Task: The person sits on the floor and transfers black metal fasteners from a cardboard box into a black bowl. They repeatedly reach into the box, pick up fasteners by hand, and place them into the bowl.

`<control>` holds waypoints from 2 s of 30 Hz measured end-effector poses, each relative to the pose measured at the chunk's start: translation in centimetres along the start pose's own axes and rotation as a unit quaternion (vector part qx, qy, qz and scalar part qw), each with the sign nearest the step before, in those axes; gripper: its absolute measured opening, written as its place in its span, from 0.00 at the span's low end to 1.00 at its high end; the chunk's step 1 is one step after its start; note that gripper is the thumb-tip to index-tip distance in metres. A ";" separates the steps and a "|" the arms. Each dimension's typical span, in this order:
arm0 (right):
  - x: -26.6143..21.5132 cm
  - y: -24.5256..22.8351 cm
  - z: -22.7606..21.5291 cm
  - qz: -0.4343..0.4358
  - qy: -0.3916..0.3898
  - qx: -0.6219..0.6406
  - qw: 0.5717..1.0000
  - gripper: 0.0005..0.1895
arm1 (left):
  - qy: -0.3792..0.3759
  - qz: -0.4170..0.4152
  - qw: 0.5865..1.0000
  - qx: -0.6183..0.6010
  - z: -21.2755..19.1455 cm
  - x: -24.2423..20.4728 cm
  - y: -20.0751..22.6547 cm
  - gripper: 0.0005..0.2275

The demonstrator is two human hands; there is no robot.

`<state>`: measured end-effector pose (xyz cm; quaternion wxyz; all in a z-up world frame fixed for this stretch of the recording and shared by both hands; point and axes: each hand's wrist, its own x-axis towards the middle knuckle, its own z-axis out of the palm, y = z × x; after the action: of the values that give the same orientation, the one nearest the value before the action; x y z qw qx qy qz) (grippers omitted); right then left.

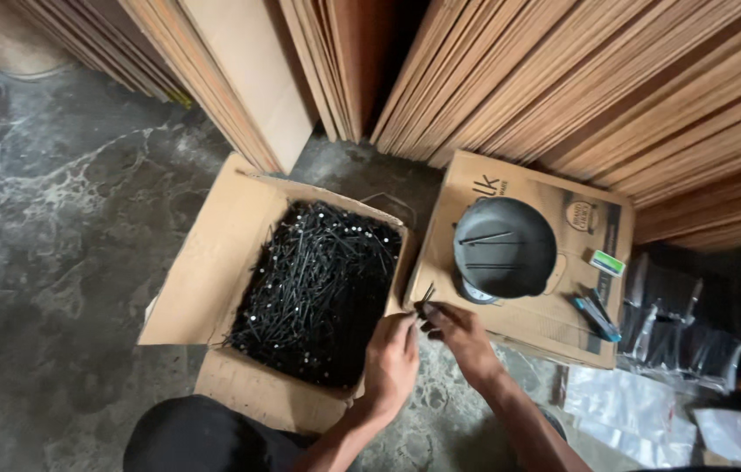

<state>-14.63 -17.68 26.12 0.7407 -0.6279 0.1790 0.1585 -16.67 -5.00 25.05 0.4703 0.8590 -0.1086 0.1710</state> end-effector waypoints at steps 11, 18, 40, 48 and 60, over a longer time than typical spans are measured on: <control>4.9 4.9 -9.0 -0.129 0.159 -0.060 0.977 0.10 | -0.098 0.071 0.989 0.083 2.5 -0.6 -3.1 0.11; 5.5 3.3 -8.7 -0.128 0.247 0.126 0.952 0.10 | -0.139 -0.170 0.973 0.070 3.7 -2.3 -11.6 0.03; 2.3 1.7 0.1 0.108 -0.086 -0.229 0.964 0.14 | -0.084 -0.036 0.890 0.447 12.3 3.4 -27.3 0.06; 2.4 1.8 0.0 0.135 -0.067 -0.276 0.949 0.15 | -0.144 -0.181 0.956 0.182 14.3 3.0 -29.8 0.11; 2.0 1.4 0.2 0.144 -0.077 -0.308 0.937 0.16 | -0.279 -0.282 0.875 0.277 7.3 2.5 -23.2 0.06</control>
<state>-13.47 -17.20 24.04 0.4917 -0.7789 0.1523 0.3582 -4.98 1.18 4.54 0.1920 0.9603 0.0630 -0.1921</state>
